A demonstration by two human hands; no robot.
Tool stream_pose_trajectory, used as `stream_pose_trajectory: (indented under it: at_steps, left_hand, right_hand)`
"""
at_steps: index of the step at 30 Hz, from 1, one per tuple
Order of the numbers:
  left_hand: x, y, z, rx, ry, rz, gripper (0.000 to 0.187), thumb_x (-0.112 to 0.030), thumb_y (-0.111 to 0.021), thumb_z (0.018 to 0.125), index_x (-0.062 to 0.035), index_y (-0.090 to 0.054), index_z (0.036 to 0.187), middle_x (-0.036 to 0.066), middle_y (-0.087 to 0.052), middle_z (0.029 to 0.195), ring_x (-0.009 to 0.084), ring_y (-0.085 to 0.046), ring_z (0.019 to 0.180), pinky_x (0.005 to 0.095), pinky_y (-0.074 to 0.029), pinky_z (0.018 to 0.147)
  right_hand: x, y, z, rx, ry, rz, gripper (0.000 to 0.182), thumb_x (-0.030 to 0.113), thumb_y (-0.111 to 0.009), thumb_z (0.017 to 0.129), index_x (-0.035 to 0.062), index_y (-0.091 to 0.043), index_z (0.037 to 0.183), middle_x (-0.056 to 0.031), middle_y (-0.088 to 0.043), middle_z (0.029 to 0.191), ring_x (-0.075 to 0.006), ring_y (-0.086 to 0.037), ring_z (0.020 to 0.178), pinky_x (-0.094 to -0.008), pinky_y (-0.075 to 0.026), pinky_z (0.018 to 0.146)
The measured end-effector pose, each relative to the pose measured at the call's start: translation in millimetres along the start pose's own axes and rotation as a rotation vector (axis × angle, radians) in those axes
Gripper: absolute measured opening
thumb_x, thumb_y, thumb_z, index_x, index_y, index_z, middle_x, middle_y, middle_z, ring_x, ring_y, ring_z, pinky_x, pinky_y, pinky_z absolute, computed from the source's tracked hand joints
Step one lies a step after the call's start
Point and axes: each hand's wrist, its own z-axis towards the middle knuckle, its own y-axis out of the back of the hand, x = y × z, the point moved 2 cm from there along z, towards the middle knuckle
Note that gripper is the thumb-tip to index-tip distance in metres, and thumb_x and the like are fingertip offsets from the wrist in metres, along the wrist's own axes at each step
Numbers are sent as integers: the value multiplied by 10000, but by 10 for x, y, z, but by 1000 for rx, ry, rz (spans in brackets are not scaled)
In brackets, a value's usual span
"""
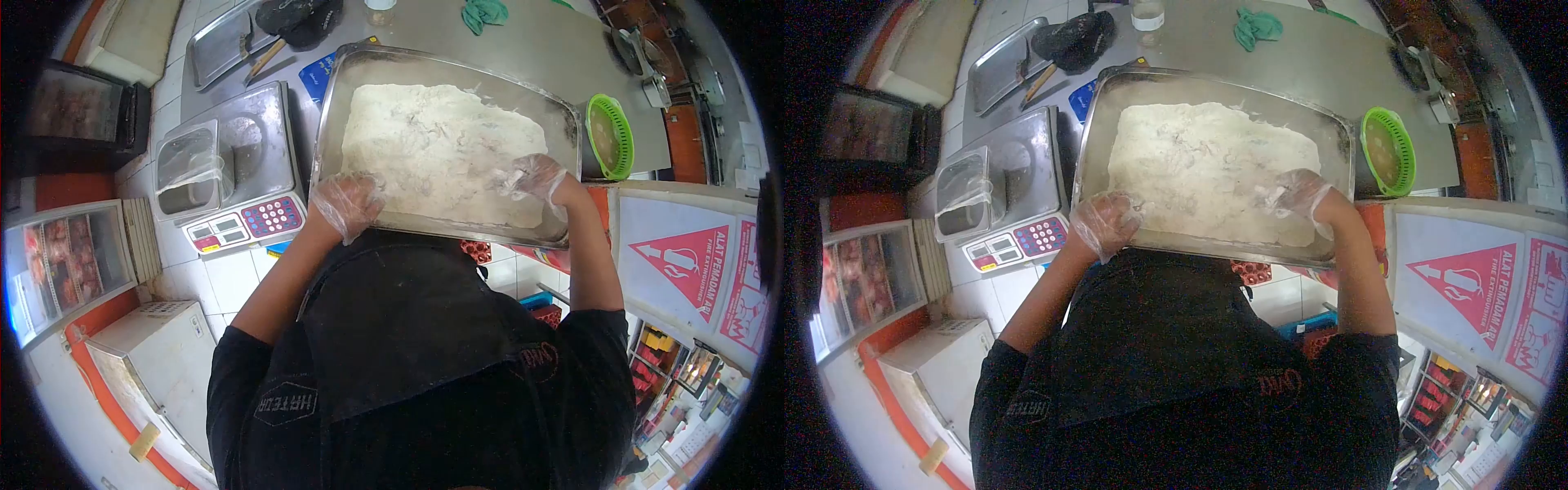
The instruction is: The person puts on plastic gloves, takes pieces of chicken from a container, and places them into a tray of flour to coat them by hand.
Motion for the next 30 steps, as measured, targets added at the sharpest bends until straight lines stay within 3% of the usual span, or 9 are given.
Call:
stream_pose_trajectory:
  at_steps: [3, 5, 9, 12, 15, 17, 24, 26, 30]
  left_hand:
    - [3, -29, 7, 38, -75, 74, 304, -358, -572, 884, -140, -683, 1064, 110, -669, 1054, 309, -650, 945, 442, -543, 807]
    - [-79, 124, 45, 111, 89, 15, 333, -387, -585, 872, -127, -687, 1056, 116, -676, 1074, 316, -652, 969, 437, -542, 835]
    - [-66, 117, 6, 66, 89, -19, 345, -395, -604, 863, -117, -689, 1049, 114, -679, 1108, 316, -653, 1001, 427, -537, 868]
    - [-28, 19, -19, 16, 48, 1, 357, -401, -615, 858, -108, -687, 1049, 110, -678, 1139, 315, -646, 1041, 423, -528, 900]
    - [-25, 46, -9, -7, 34, -3, 354, -392, -610, 862, -108, -683, 1061, 107, -681, 1107, 317, -643, 1030, 438, -524, 898]
    - [-5, -2, -5, 13, -13, 30, 349, -378, -601, 870, -107, -675, 1078, 104, -683, 1072, 316, -641, 1017, 451, -526, 881]
    - [-31, 54, -4, 15, 18, 13, 339, -368, -592, 875, -119, -670, 1091, 119, -680, 1040, 332, -652, 959, 462, -532, 841]
    - [-56, 96, -9, -28, 9, -16, 328, -359, -601, 867, -117, -673, 1076, 129, -679, 1018, 340, -657, 928, 464, -538, 813]
    - [-64, 112, -1, -44, 10, -18, 319, -354, -605, 865, -117, -677, 1066, 125, -682, 1017, 340, -659, 924, 460, -542, 800]
  right_hand:
    - [-95, 115, -83, -76, -50, 61, 255, 83, -685, 822, -13, -684, 1058, -96, -712, 921, -168, -640, 809, -309, -520, 766]
    - [-226, 201, -89, -110, -35, 54, 271, 45, -660, 815, 1, -687, 1080, -86, -716, 937, -162, -645, 812, -302, -527, 763]
    - [-266, 388, -285, -159, 46, 236, 279, 9, -619, 839, -1, -686, 1109, -77, -719, 956, -168, -647, 815, -295, -525, 768]
    - [-170, 620, -550, -424, -63, 408, 231, 103, -616, 874, -18, -681, 1061, -89, -713, 969, -191, -659, 860, -303, -522, 793]
    - [-57, 1026, -700, -546, 15, 290, 223, 127, -633, 877, -10, -691, 1043, -96, -712, 984, -173, -655, 873, -293, -514, 801]
    - [141, 1277, -709, -512, -190, -416, 219, 158, -645, 881, 3, -700, 1025, -103, -716, 967, -180, -659, 841, -309, -518, 770]
    - [-1459, 2106, -301, -704, -544, -443, 320, 246, -710, 841, 9, -701, 1055, -152, -711, 906, -249, -664, 803, -399, -522, 758]
    - [-1681, 2155, -184, -660, -554, -492, 315, 280, -643, 876, 65, -707, 1097, -180, -708, 1051, -347, -672, 992, -440, -518, 862]
    - [-2040, 2323, -88, -712, -574, -668, 385, 287, -659, 861, 75, -670, 1183, -199, -683, 1124, -363, -642, 1072, -435, -507, 913]
